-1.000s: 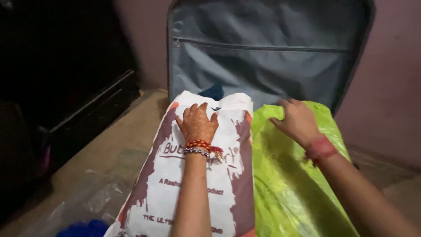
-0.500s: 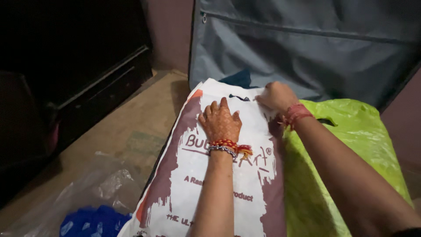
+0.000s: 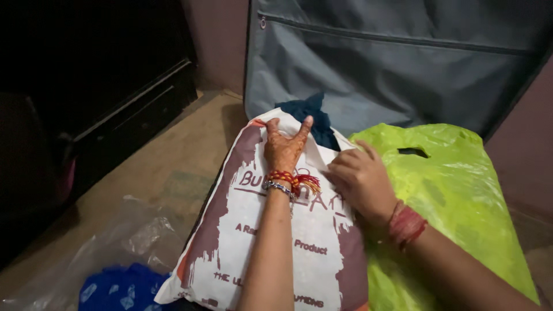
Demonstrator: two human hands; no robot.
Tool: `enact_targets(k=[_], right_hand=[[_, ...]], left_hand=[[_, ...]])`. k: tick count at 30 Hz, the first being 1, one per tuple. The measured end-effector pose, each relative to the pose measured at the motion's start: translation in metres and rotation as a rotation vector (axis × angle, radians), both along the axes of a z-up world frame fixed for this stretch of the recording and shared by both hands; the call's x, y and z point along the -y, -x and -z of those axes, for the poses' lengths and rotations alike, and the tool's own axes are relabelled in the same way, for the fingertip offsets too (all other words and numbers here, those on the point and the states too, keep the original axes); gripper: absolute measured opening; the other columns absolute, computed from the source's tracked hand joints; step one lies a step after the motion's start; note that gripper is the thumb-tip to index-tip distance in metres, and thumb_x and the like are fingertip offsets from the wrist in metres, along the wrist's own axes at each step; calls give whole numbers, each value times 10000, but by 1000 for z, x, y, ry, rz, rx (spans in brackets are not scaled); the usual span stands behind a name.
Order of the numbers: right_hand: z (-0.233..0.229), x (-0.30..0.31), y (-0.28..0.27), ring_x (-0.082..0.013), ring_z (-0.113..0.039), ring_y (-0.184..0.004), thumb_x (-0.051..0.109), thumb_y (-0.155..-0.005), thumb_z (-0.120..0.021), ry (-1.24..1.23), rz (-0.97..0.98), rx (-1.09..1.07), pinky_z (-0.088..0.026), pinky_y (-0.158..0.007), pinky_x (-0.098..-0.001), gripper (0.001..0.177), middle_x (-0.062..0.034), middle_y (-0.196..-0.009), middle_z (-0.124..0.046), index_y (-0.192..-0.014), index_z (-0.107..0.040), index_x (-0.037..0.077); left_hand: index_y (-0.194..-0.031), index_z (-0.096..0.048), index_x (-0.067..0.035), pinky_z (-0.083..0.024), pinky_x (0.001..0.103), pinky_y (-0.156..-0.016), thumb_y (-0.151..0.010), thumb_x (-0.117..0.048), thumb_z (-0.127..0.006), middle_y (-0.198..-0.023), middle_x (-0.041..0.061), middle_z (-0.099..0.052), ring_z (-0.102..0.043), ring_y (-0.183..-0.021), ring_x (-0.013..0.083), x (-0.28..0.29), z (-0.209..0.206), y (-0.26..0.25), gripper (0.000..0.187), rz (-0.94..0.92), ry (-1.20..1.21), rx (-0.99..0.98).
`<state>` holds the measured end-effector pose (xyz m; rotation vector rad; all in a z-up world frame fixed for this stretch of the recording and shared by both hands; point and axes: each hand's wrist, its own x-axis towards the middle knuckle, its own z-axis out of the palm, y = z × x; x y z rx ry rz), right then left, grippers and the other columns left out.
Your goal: The person packs bags and clothes into a suitcase, flattening them by hand to create space.
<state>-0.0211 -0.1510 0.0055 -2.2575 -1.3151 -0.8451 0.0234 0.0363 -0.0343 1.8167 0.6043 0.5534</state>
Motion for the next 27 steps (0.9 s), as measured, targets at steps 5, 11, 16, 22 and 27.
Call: enact_targets(k=[5, 11, 16, 22, 27], right_hand=[[-12, 3, 35, -249, -660, -961, 119, -760, -787, -23, -28, 21, -459, -1041, -476, 139, -45, -892, -678, -882, -739, 72], [-21, 19, 55, -237, -655, -943, 115, -758, -776, -72, -32, 31, -477, -950, -433, 171, -45, -905, -684, -923, -750, 76], [-24, 31, 88, -246, -632, -846, 129, -690, -786, -45, -45, 8, -470, -810, -415, 247, -43, -835, -649, -929, -743, 79], [-28, 51, 121, -236, -629, -827, 115, -735, -783, -113, -11, 32, -449, -746, -388, 204, -32, -825, -625, -926, -720, 80], [-37, 81, 139, -225, -622, -785, 105, -718, -773, -44, -27, 42, -435, -699, -383, 240, -26, -817, -627, -950, -724, 68]], left_hand=[[-1563, -181, -8, -549, 393, -952, -622, -475, -924, -1233, 309, -652, -672, -1122, 397, 1, 3, -2, 1287, 103, -168, -141], [-1405, -487, 55, -575, 370, -945, -738, -230, -791, -1172, 288, -702, -728, -1080, 366, -15, 22, -16, 787, 133, -127, 38], [-1157, -694, 15, -571, 451, -901, -865, -316, -728, -1084, 254, -741, -723, -1020, 410, -12, -17, 14, 443, 88, -219, -110], [-901, -785, -67, -576, 508, -819, -889, -348, -690, -923, 231, -741, -728, -916, 409, 3, -71, 56, 297, -77, -639, -171], [-861, -750, -109, -604, 471, -711, -991, -417, -595, -720, 176, -726, -759, -700, 362, 3, -122, 82, 368, -112, -305, 124]])
